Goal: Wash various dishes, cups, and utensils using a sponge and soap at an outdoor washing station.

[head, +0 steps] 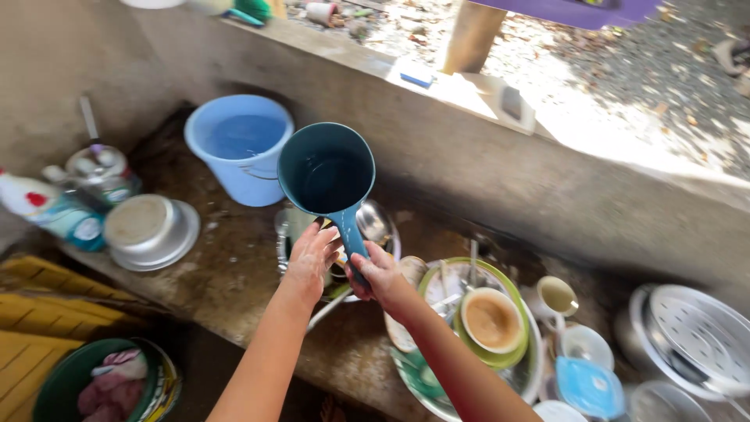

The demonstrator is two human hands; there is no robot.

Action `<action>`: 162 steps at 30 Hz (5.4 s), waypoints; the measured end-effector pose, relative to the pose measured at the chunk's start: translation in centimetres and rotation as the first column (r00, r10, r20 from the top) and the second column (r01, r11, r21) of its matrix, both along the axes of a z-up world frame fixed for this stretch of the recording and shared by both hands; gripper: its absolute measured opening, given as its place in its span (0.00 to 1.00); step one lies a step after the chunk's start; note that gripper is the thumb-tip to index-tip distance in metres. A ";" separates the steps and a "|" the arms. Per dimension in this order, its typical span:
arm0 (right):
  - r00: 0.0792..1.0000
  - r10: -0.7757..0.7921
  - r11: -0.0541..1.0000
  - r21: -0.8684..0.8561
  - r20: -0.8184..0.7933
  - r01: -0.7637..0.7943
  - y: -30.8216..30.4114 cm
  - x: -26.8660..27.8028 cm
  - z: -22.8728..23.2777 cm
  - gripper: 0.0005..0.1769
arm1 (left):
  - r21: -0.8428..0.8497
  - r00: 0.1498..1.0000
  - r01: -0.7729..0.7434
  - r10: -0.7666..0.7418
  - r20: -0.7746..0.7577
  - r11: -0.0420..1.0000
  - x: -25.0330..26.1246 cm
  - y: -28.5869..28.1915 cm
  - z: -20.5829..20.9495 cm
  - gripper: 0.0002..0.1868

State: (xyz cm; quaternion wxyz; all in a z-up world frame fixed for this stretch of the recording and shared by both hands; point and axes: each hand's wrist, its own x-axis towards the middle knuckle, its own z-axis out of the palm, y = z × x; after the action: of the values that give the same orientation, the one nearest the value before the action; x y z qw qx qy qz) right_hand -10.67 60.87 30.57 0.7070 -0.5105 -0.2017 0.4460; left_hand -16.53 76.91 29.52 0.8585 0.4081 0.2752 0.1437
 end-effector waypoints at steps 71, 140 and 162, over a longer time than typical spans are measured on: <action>0.651 -0.678 0.397 -0.576 0.341 0.715 -32.6 5.3 -15.5 0.13 | 0.484 0.549 0.556 -0.139 -0.824 -0.675 10.8 -21.6 -11.0 0.57; 0.611 -0.311 0.386 -0.491 0.728 0.781 -16.4 13.1 -10.6 0.18 | 0.225 0.458 0.879 -0.612 -0.645 0.420 5.9 -1.1 -8.0 0.13; -0.429 -0.899 -0.436 -0.257 0.086 0.862 -72.0 2.1 -23.5 0.12 | -0.107 0.098 0.981 -0.886 -0.454 0.164 13.7 -65.0 -20.8 0.04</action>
State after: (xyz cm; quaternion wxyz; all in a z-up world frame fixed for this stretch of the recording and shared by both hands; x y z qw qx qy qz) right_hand -8.62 -11.12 7.03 0.7091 -0.4727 0.4323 -0.2948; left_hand -2.80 11.95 8.76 0.6164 0.6006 0.1081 -0.4976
